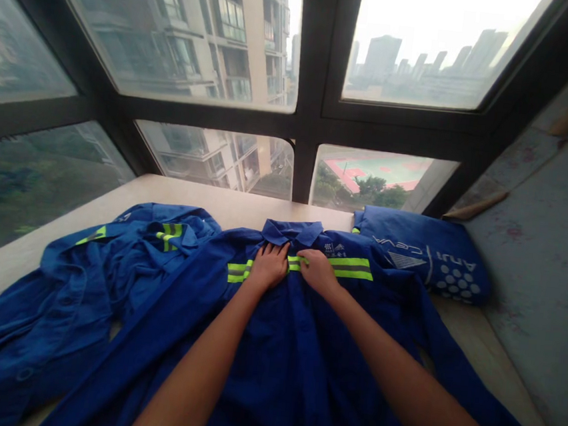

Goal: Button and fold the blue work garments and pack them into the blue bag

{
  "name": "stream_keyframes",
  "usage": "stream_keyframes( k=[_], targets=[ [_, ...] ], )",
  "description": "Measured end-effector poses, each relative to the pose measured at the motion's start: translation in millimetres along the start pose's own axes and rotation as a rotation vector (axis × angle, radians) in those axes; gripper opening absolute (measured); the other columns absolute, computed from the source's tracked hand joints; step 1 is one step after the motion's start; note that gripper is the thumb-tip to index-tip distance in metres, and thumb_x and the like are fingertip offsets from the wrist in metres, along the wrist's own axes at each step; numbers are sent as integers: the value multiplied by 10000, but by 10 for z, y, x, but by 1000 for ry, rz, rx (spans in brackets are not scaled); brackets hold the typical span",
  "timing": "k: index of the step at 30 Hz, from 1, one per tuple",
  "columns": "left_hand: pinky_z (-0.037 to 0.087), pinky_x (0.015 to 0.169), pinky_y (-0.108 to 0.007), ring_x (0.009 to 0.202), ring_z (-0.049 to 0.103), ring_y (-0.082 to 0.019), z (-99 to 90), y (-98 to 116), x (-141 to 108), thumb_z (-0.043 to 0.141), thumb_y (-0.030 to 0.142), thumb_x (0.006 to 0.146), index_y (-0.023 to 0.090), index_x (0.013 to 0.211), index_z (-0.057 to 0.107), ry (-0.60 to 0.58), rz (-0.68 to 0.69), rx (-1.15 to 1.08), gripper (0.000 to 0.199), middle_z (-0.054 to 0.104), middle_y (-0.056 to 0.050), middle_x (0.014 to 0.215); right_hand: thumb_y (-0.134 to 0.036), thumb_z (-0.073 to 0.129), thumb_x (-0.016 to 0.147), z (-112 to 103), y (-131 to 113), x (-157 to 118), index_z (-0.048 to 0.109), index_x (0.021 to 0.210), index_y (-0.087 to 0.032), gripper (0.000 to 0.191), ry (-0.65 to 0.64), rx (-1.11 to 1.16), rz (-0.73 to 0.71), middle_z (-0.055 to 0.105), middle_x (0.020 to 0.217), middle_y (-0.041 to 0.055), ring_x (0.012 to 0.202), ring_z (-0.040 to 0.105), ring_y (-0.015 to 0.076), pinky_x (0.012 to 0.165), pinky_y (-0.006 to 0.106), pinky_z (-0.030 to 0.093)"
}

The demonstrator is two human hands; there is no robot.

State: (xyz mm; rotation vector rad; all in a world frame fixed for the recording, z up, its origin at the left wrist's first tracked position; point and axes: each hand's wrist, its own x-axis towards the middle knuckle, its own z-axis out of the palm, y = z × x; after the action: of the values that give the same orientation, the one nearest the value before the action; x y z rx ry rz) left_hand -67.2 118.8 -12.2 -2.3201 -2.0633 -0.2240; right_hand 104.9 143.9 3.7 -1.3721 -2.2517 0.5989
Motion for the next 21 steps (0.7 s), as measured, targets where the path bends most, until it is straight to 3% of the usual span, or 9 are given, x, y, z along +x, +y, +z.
stream_keyframes(
  k=[6, 10, 12, 14, 17, 19, 21],
  targets=[
    [283, 1127, -471, 1359, 380, -292, -22, -5, 23, 389, 316, 956, 241, 1467, 415, -24, 12, -11, 518, 468, -91, 1493, -326, 487, 931, 53, 113, -760, 544, 1376, -206, 465, 13, -250, -142, 443, 1511, 107, 1412, 336, 301, 1158, 487, 246],
    [295, 1116, -492, 1353, 404, -299, -239, 101, 22, 420, 270, 940, 216, 1415, 484, -49, -1, -10, 482, 487, -127, 1470, -335, 462, 947, 80, 81, -829, 494, 1425, -222, 493, -16, -319, -116, 382, 1551, 105, 1448, 284, 294, 1170, 502, 215],
    [325, 1097, -493, 1314, 461, -297, -387, 222, -161, 435, 231, 926, 192, 1350, 548, -64, -8, -7, 441, 531, -155, 1421, -320, 488, 935, 65, 60, -800, 498, 1422, -236, 495, -14, -317, -112, 390, 1547, 101, 1444, 297, 290, 1170, 502, 219],
    [368, 1076, -465, 1257, 529, -273, -516, 359, -554, 452, 216, 915, 198, 1279, 605, -89, -2, -1, 396, 586, -150, 1363, -316, 520, 919, 43, 61, -792, 509, 1414, -253, 499, -19, -297, -116, 400, 1541, 97, 1439, 311, 286, 1168, 503, 230],
    [384, 1088, -466, 1313, 501, -271, -659, 425, -1452, 529, 237, 872, 246, 1318, 587, -158, 0, -2, 450, 542, -115, 1437, -307, 550, 900, 10, 111, -828, 563, 1365, -248, 470, 1, -228, -131, 437, 1517, 100, 1425, 339, 279, 1166, 490, 252],
    [291, 1167, -500, 1378, 439, -252, -778, 262, -2056, 573, 295, 846, 343, 1361, 543, -290, 42, -145, 518, 494, -35, 1491, -285, 541, 900, -15, 160, -865, 621, 1298, -230, 410, 53, -145, -158, 497, 1467, 112, 1394, 388, 274, 1155, 482, 291],
    [252, 1192, -497, 1323, 506, -217, -965, -95, -2492, 475, 342, 909, 403, 1224, 641, -276, -82, -212, 362, 573, 23, 1416, -251, 501, 910, -50, 194, -906, 669, 1219, -216, 354, 127, -46, -178, 569, 1388, 119, 1336, 459, 266, 1126, 475, 349]
  ],
)
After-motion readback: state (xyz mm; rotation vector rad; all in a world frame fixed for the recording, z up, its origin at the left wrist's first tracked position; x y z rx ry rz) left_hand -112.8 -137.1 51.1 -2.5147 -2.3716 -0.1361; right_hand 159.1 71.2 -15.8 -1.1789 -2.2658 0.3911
